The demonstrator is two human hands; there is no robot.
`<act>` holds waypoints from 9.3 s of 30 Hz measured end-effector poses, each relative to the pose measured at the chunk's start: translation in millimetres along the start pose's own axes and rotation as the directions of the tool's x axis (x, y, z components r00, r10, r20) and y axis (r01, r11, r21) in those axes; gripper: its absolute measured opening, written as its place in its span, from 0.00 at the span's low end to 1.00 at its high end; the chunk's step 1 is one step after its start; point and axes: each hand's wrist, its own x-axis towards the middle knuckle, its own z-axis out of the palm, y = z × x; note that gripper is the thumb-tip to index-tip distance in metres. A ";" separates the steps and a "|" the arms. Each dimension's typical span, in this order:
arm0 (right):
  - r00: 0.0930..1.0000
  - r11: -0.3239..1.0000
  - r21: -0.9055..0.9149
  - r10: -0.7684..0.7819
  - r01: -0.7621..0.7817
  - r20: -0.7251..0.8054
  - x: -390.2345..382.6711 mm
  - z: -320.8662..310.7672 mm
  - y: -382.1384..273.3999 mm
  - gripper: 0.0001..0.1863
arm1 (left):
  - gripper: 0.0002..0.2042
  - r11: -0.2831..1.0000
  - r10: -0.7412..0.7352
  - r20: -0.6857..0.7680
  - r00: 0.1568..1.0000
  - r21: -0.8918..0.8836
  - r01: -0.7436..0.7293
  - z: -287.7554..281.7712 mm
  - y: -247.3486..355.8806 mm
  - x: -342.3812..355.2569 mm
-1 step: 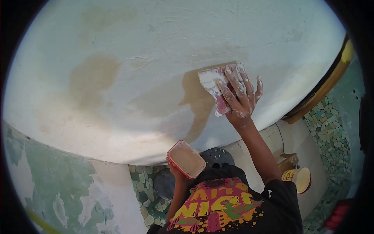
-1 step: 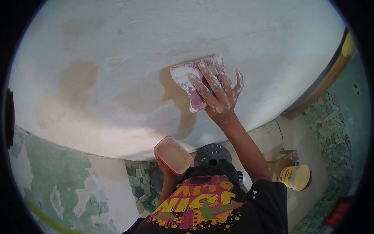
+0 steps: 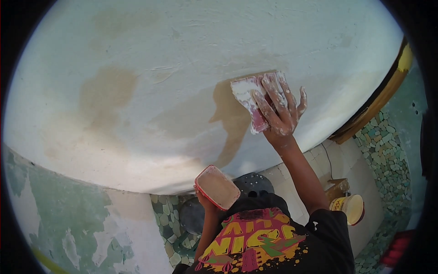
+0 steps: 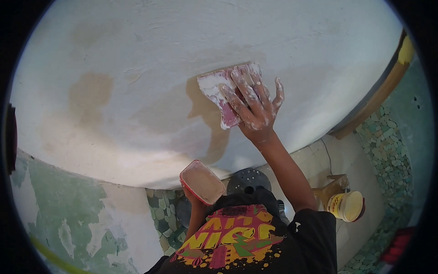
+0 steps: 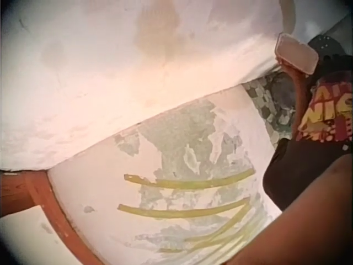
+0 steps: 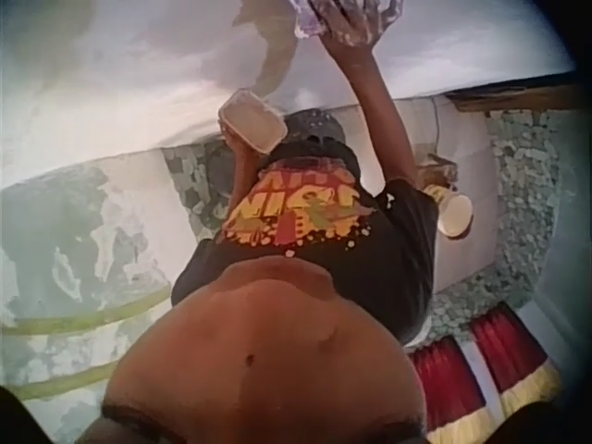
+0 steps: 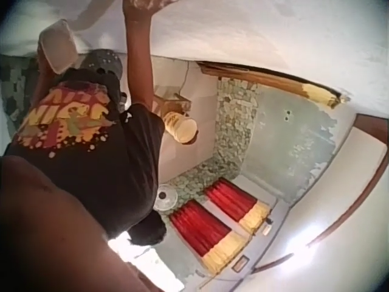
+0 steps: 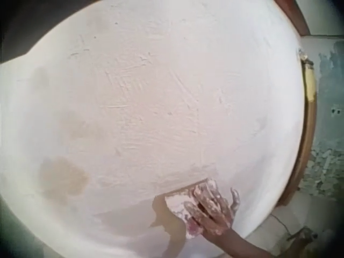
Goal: Plastering and smoothing a wall surface using joint compound and a putty knife.
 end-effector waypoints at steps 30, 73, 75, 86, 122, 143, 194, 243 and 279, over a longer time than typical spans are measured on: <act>1.000 0.999 0.050 0.014 -0.015 0.020 1.1 23.2 -15.8 0.17 | 0.35 0.991 -0.060 -0.030 0.998 0.114 0.063 6.5 7.9 21.4; 0.995 0.976 0.195 0.099 -0.099 0.007 34.2 8.8 -14.6 0.16 | 0.44 0.952 0.021 0.072 0.997 0.305 -0.042 77.6 10.9 35.1; 0.997 0.975 0.208 0.082 -0.082 0.007 15.1 25.4 -9.3 0.16 | 0.43 0.957 0.013 0.088 0.996 0.286 -0.038 82.0 7.7 36.1; 0.990 0.952 0.270 0.128 -0.140 0.063 30.3 13.4 -14.4 0.17 | 0.40 0.934 0.090 0.032 0.995 0.345 -0.095 69.4 -1.0 30.7; 0.974 0.969 0.126 0.203 -0.214 0.099 -23.6 -6.2 -13.9 0.20 | 0.31 0.997 0.018 -0.032 0.999 -0.071 -0.020 42.2 15.0 -3.6; 0.999 0.997 0.067 -0.042 0.043 -0.016 28.5 44.9 -26.2 0.16 | 0.31 0.991 -0.095 0.061 0.994 -0.087 0.100 33.1 28.3 -7.4; 0.946 0.942 0.217 0.291 -0.257 -0.141 24.2 -14.0 -45.2 0.23 | 0.35 0.984 -0.178 0.036 0.983 0.024 0.177 53.6 27.9 9.2; 0.987 0.989 0.135 0.047 -0.068 0.151 -24.3 31.8 -32.6 0.26 | 0.33 0.993 -0.111 0.013 0.994 -0.027 0.111 30.1 18.3 -15.7; 0.496 0.334 0.422 0.180 -0.843 0.849 -97.8 -98.3 -144.3 0.17 | 0.36 0.978 0.169 0.050 0.984 -0.129 -0.161 1.6 8.0 20.4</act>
